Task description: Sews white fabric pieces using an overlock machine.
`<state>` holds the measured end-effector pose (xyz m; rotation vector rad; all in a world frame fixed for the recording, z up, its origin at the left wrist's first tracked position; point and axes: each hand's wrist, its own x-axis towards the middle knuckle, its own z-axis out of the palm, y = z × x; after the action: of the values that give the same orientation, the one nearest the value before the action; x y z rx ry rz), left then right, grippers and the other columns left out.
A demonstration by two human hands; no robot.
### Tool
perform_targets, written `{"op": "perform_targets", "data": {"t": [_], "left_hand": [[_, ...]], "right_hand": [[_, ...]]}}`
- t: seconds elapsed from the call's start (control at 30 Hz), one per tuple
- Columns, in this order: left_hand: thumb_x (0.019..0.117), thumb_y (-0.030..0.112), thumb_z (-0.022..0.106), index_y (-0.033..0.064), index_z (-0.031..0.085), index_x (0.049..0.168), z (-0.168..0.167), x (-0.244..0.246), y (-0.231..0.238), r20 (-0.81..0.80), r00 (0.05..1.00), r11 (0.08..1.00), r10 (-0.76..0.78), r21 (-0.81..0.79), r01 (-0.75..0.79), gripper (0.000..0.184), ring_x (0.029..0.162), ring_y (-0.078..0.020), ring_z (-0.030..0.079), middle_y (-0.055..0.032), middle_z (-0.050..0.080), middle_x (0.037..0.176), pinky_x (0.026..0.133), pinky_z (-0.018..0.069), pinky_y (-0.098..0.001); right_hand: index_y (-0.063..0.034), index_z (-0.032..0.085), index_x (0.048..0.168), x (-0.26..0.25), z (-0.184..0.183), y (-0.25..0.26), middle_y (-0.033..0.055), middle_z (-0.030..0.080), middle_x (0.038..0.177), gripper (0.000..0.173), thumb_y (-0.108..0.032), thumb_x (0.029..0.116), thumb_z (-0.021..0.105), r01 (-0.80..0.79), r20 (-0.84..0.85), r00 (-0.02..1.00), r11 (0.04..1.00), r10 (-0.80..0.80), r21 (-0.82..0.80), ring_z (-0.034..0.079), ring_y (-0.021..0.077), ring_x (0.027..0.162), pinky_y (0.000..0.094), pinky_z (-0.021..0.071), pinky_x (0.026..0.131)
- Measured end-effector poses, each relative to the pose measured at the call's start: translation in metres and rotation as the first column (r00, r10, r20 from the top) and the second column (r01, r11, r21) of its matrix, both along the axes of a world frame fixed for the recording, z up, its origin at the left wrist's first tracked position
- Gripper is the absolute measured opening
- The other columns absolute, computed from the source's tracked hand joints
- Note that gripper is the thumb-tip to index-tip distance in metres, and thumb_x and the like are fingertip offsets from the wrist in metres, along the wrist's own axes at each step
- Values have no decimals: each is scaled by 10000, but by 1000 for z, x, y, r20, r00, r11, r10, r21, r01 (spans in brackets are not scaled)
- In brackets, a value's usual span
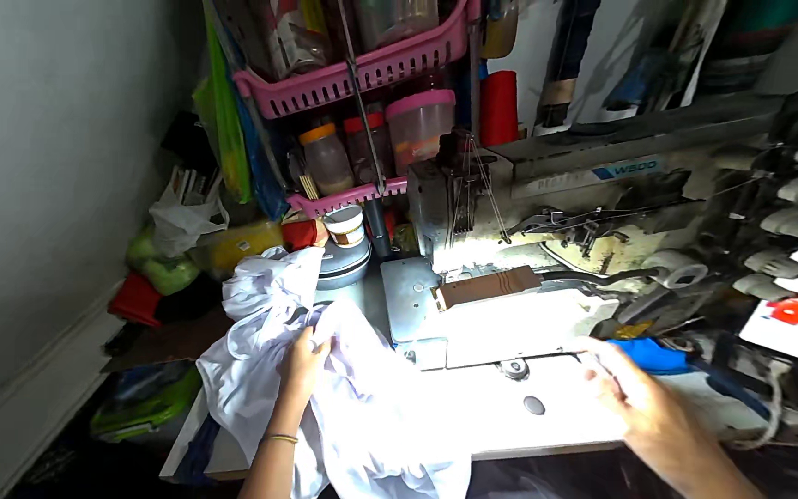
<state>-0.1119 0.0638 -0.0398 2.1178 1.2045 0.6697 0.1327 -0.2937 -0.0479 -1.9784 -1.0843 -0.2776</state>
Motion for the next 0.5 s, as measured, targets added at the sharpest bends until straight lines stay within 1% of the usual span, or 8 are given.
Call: {"op": "perform_targets", "data": {"t": [0.07, 0.1, 0.17, 0.23, 0.33, 0.4, 0.43, 0.5], "left_hand": [[991, 146, 643, -44, 648, 1276, 15, -6, -13, 156, 987, 998, -38, 49, 31, 343, 1101, -369, 646, -251, 681, 1153, 979, 473, -602], [993, 113, 627, -48, 639, 1277, 27, -11, -23, 273, 959, 996, -75, 68, 58, 327, 1111, -306, 645, -221, 679, 1176, 988, 493, -526], [982, 139, 603, 27, 626, 1248, 54, -27, -51, 490, 859, 989, -147, 51, 140, 289, 1016, -122, 662, -62, 688, 1108, 901, 560, -349], [937, 143, 621, 92, 613, 1246, 72, -49, -81, 619, 759, 968, -203, 7, 252, 314, 946, -44, 683, 47, 699, 1048, 827, 598, -279], [923, 113, 680, 217, 670, 1211, 80, -78, -118, 608, 677, 857, -415, 11, 516, 306, 989, 28, 677, 170, 721, 1092, 862, 588, -221], [909, 113, 699, 186, 657, 1181, 76, -90, -128, 516, 645, 762, -563, 22, 647, 285, 1004, 61, 641, 174, 691, 1094, 880, 559, -193], [913, 144, 713, 177, 659, 1163, 72, -97, -127, 491, 634, 743, -598, 43, 668, 258, 1000, 61, 632, 163, 683, 1083, 880, 553, -190], [942, 235, 710, 279, 685, 1150, 68, -119, -121, 485, 666, 800, -566, 127, 587, 214, 998, 82, 626, 214, 680, 1086, 877, 546, -166]], "right_hand": [[-14, 721, 951, -31, 2, 17, 69, 679, 782, 268, -204, 965, 531, -162, -116, 980, 986, 164, 27, 612, 98, 670, 289, 524, 621], [9, 731, 922, -46, 3, 25, 93, 686, 775, 232, -91, 936, 522, -253, -163, 953, 967, 254, 26, 618, 110, 672, 285, 523, 635], [6, 732, 1049, -69, 0, 46, 101, 716, 868, 260, -21, 931, 503, -412, -233, 881, 910, 411, 49, 659, 109, 760, 273, 552, 719], [-5, 682, 1219, -88, 1, 69, 63, 702, 953, 287, -155, 1012, 550, -493, -369, 787, 864, 494, 104, 648, 57, 830, 234, 555, 781], [-36, 659, 1146, -110, 9, 106, 37, 662, 926, 425, -410, 943, 680, -413, -507, 767, 907, 394, 81, 628, 92, 840, 297, 539, 766], [18, 682, 1148, -119, 13, 113, 111, 695, 971, 357, -262, 931, 644, -387, -555, 755, 920, 350, 54, 661, 165, 900, 383, 542, 821], [29, 707, 1066, -121, 14, 110, 116, 714, 924, 277, -189, 909, 639, -363, -529, 773, 928, 351, 85, 684, 159, 858, 378, 559, 785], [47, 707, 1067, -112, 16, 91, 89, 715, 922, 247, -130, 919, 618, -328, -495, 790, 931, 362, 158, 663, 77, 830, 283, 555, 774]]}}
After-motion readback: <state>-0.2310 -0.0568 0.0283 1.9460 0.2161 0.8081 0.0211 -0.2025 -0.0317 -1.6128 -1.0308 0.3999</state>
